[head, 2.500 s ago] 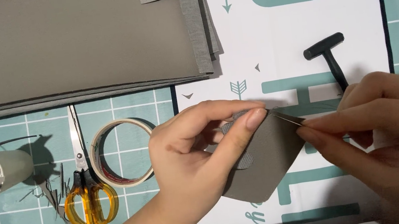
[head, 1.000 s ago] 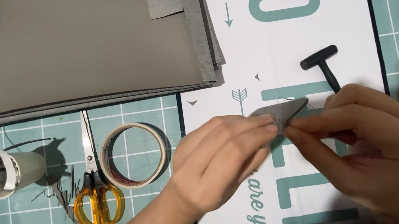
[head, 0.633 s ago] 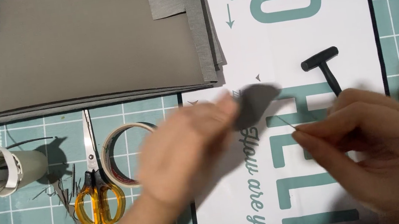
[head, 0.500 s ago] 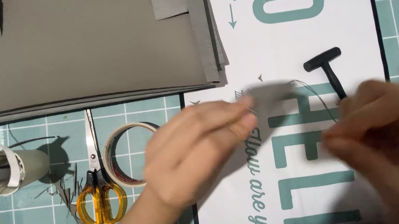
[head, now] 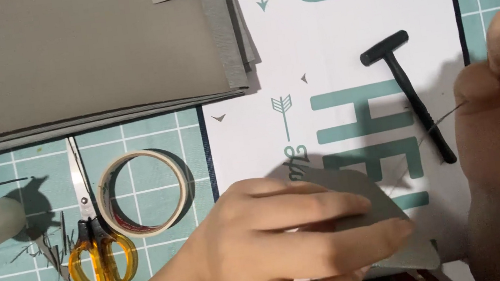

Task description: Hand-stitching the edge of a small grey material piece using a needle and thread on a workspace.

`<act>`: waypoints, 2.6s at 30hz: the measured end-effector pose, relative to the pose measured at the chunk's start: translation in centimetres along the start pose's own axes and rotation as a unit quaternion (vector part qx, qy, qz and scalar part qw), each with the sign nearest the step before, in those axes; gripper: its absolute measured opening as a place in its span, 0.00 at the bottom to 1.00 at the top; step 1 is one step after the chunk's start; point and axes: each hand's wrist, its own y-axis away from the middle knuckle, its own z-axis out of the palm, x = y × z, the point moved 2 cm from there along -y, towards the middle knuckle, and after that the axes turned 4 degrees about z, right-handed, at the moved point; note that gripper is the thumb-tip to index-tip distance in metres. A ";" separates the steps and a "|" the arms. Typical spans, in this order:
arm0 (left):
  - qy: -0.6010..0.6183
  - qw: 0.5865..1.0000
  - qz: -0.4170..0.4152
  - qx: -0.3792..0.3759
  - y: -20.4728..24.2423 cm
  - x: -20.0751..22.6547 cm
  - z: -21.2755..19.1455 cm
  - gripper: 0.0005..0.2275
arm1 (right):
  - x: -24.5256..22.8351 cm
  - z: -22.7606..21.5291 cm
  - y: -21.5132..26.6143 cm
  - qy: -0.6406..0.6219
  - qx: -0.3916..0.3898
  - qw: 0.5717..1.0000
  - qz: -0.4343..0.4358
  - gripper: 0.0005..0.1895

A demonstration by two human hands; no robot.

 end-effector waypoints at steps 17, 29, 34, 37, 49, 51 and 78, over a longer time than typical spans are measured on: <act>-0.059 0.987 -0.144 -0.044 -1.0 2.1 -2.4 0.07 | -7.1 9.1 -2.8 0.455 -0.466 0.739 -0.172 0.22; -0.045 0.980 -0.174 -0.088 -0.9 2.5 -2.9 0.08 | -5.6 6.7 -0.6 0.471 -0.415 0.747 -0.219 0.16; -0.051 0.979 -0.187 -0.064 -0.9 2.5 -2.7 0.08 | -5.7 7.2 -1.1 0.473 -0.423 0.749 -0.188 0.13; -0.032 0.980 -0.166 -0.106 -0.9 2.4 -2.9 0.09 | -5.6 7.5 -1.8 0.457 -0.504 0.708 -0.188 0.12; -0.032 0.974 -0.205 -0.091 -1.2 2.6 -2.8 0.05 | -5.7 7.3 -1.5 0.474 -0.449 0.739 -0.166 0.13; -0.032 0.977 -0.194 -0.082 -1.0 2.5 -2.7 0.06 | -5.7 7.3 -1.6 0.471 -0.465 0.719 -0.211 0.15; -0.041 0.978 -0.186 -0.085 -1.2 2.4 -2.7 0.04 | -5.8 7.2 -1.4 0.477 -0.448 0.726 -0.212 0.17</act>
